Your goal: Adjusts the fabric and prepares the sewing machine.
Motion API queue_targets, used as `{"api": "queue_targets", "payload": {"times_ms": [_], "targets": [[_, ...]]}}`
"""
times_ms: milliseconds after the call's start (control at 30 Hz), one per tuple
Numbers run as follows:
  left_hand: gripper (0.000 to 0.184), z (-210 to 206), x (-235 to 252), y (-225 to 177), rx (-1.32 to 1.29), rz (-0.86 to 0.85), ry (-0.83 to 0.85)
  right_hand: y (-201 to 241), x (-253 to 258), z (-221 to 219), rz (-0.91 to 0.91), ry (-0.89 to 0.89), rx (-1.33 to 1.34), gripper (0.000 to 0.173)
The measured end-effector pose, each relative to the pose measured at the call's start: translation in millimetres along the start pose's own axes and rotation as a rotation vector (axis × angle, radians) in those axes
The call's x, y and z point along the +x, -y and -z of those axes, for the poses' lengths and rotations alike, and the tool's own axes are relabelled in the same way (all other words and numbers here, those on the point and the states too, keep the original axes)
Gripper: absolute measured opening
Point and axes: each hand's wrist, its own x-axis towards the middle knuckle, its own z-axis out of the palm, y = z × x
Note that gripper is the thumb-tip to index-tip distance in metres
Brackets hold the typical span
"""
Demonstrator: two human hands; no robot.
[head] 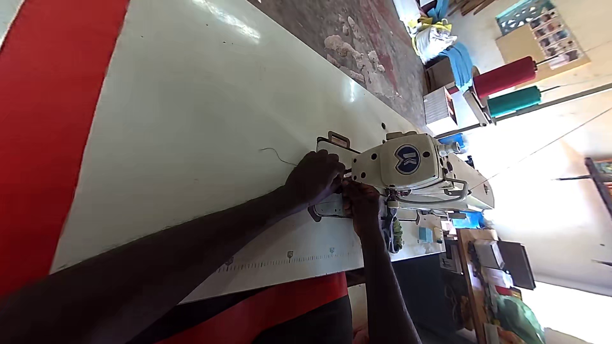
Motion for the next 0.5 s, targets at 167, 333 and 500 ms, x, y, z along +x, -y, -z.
{"api": "queue_targets", "payload": {"times_ms": [167,333,500], "targets": [[0.016,1.9,-0.5,-2.1,-0.002,0.011,0.021,-1.9,0.9,0.7,0.023,0.013,-0.003,0.015],[0.016,0.3,0.3,-1.1,-0.003,0.011,0.032,-3.4,1.5,0.7,0.024,0.011,0.032,0.014],[0.015,1.4,0.0,-0.7,-0.011,0.007,0.051,-5.1,0.5,2.5,0.037,0.027,0.011,0.017]]}}
